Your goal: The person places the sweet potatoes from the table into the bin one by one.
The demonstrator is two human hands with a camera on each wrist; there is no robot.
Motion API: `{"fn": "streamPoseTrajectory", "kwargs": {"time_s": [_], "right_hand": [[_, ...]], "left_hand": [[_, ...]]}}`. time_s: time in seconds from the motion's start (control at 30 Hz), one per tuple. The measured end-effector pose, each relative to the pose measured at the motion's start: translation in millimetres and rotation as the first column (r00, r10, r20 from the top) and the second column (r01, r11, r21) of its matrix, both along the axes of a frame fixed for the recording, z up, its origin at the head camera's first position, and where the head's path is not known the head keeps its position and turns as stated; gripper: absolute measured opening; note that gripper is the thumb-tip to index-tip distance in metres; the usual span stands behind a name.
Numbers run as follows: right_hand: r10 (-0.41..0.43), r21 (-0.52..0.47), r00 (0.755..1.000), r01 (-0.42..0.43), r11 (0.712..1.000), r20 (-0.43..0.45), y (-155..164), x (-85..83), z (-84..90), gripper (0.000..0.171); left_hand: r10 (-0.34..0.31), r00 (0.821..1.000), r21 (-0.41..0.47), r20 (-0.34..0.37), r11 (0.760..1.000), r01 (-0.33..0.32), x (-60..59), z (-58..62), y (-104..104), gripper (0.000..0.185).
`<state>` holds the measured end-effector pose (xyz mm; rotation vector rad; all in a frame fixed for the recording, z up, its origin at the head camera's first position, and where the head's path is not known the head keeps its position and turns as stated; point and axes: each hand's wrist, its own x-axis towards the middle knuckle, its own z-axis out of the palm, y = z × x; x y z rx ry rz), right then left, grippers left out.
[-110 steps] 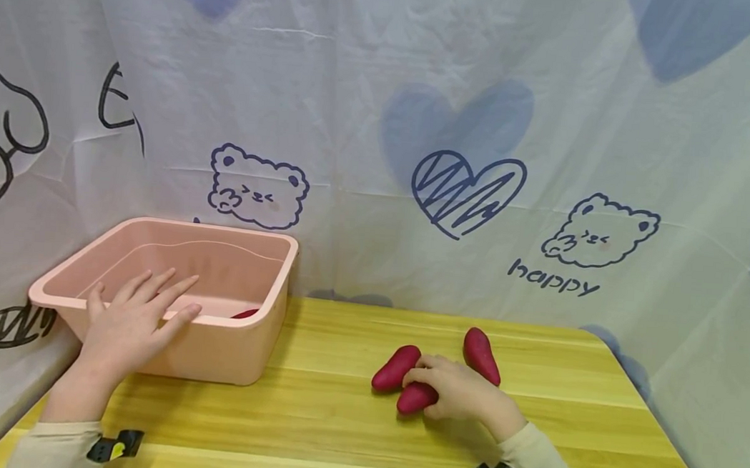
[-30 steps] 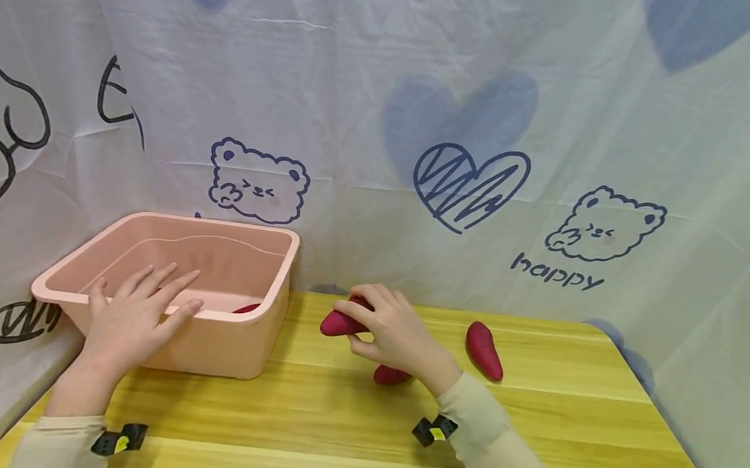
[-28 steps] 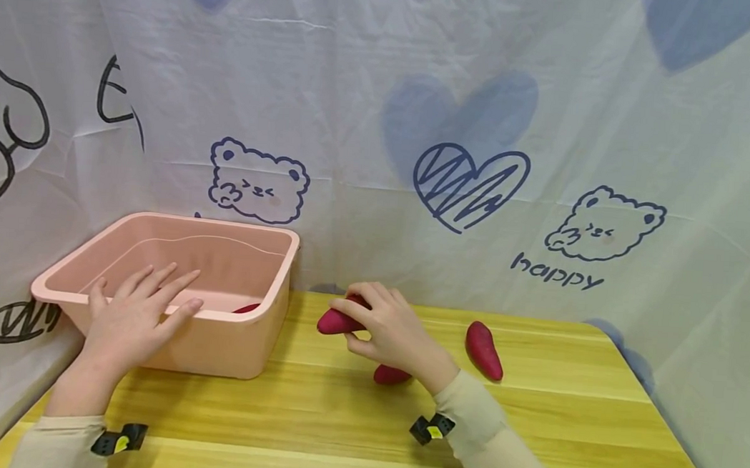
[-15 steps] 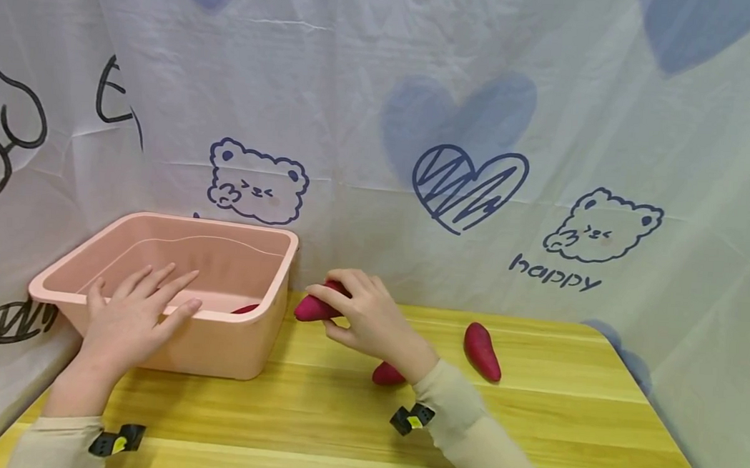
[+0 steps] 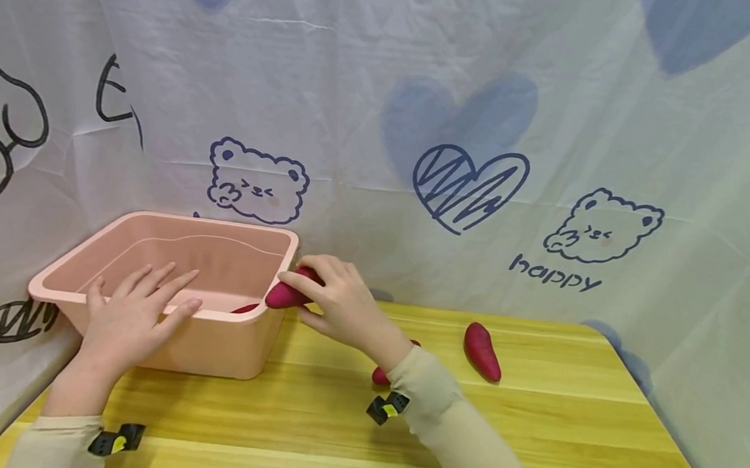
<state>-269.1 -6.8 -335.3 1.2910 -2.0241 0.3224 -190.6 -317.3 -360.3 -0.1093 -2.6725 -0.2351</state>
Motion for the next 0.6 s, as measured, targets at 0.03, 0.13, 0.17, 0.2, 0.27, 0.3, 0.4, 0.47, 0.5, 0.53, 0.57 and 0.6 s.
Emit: {"fn": "streamPoseTrajectory", "kwargs": {"time_s": [0.03,0.13,0.17,0.2,0.27,0.3,0.4,0.47,0.5,0.53,0.57,0.6], "right_hand": [[0.004,0.0,1.0,-0.004,1.0,-0.002,-2.3,0.3,0.9,0.043],[0.001,0.002,1.0,-0.001,1.0,-0.029,-9.1,0.0,2.2,0.041],[-0.004,0.002,0.999,0.004,1.0,-0.041,-11.2,-0.2,2.3,0.04],[-0.007,0.002,0.999,0.007,1.0,-0.052,-13.3,-0.3,2.6,0.04],[-0.012,0.001,0.997,0.012,1.0,-0.072,-17.2,-1.3,2.7,0.039],[-0.015,0.002,0.997,0.015,1.0,-0.081,-19.0,-1.6,2.9,0.038],[-0.013,0.001,0.997,0.013,1.0,-0.081,-23.6,-2.4,4.1,0.038],[-0.01,0.0,0.997,0.01,1.0,-0.076,-26.6,-3.2,4.8,0.038],[-0.007,0.0,0.997,0.007,1.0,-0.074,-28.1,-3.7,5.0,0.038],[-0.007,0.0,0.997,0.007,1.0,-0.073,-29.6,-4.4,5.0,0.038],[-0.005,0.001,0.997,0.006,1.0,-0.075,-31.3,-4.9,5.1,0.039],[-0.005,0.002,0.997,0.006,1.0,-0.076,-33.0,-5.6,4.9,0.039]], "left_hand": [[0.0,1.0,0.0,0.0,1.0,0.0,-0.1,0.1,0.1,0.058],[0.002,1.0,-0.004,0.002,1.0,-0.002,-0.3,0.1,0.1,0.058],[0.002,1.0,-0.005,0.002,1.0,-0.002,-0.4,0.0,0.0,0.058],[0.003,1.0,-0.005,0.002,1.0,-0.003,-0.5,-0.2,-0.1,0.058],[0.003,1.0,-0.007,0.002,1.0,-0.003,-0.8,-0.7,-0.2,0.059],[0.004,1.0,-0.008,0.002,1.0,-0.004,-0.9,-0.9,-0.2,0.059],[0.003,1.0,-0.008,-0.001,1.0,-0.003,-1.3,-1.3,-0.3,0.058],[0.002,1.0,-0.008,-0.003,1.0,-0.002,-1.5,-1.5,-0.5,0.058],[0.001,1.0,-0.008,-0.005,1.0,-0.001,-1.5,-1.5,-0.6,0.058],[-0.001,1.0,-0.007,-0.007,1.0,0.001,-1.5,-1.6,-0.8,0.058],[-0.001,1.0,-0.006,-0.007,1.0,0.001,-1.6,-1.6,-0.9,0.058],[-0.001,1.0,-0.006,-0.007,1.0,0.001,-1.5,-1.6,-1.0,0.057]]}}
